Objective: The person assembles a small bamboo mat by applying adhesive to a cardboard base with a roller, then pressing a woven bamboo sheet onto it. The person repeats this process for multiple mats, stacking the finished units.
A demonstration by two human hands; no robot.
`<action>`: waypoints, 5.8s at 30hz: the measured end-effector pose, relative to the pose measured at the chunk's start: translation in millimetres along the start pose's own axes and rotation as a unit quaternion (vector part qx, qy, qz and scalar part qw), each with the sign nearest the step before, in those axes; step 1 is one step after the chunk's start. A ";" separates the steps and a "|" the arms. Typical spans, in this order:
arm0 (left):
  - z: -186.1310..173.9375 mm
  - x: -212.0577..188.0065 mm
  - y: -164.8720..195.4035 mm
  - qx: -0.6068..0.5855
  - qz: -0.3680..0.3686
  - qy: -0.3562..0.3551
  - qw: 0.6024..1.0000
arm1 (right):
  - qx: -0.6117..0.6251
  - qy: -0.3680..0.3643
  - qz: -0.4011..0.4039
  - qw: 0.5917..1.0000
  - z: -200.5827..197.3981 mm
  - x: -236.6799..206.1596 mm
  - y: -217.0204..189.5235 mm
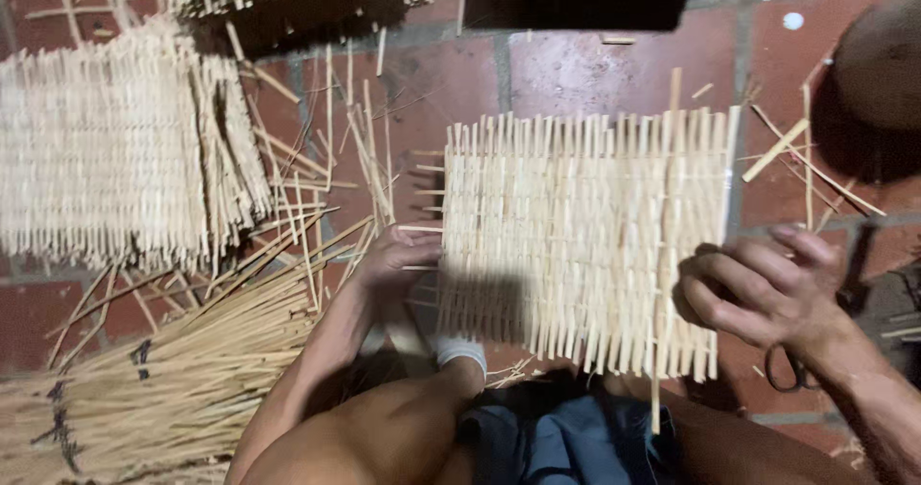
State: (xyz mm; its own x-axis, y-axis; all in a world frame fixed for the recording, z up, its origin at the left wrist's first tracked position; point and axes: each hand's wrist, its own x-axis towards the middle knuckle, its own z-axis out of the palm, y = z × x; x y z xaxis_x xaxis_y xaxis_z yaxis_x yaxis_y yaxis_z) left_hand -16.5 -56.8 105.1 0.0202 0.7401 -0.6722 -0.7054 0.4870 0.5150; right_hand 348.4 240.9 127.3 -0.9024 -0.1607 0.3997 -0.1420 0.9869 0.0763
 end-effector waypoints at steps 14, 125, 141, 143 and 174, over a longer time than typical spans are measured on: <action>-91.3 94.1 -73.8 -0.109 0.039 0.059 0.992 | 0.221 0.134 0.408 0.876 110.9 -32.1 -29.4; -17.7 0.5 126.8 0.047 0.342 0.157 0.925 | 0.329 -0.064 0.622 0.708 32.8 145.6 112.2; -222.8 39.6 359.4 0.084 0.371 0.314 0.870 | 0.525 0.069 0.502 0.684 188.8 440.7 207.9; -232.0 54.4 354.7 0.096 0.356 0.309 0.877 | 0.558 0.073 0.519 0.643 208.9 433.0 209.8; -238.8 64.9 341.8 0.151 0.302 0.422 0.841 | 0.457 0.057 0.506 0.729 261.6 419.4 198.6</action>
State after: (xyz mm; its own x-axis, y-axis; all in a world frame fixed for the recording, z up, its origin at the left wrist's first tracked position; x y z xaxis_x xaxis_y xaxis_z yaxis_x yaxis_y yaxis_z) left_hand -425.6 46.9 110.4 -0.8778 0.3631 -0.3124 -0.1922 0.3302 0.9241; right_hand -164.7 372.6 71.2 -0.7007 0.7071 -0.0954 0.3153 0.1870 -0.9304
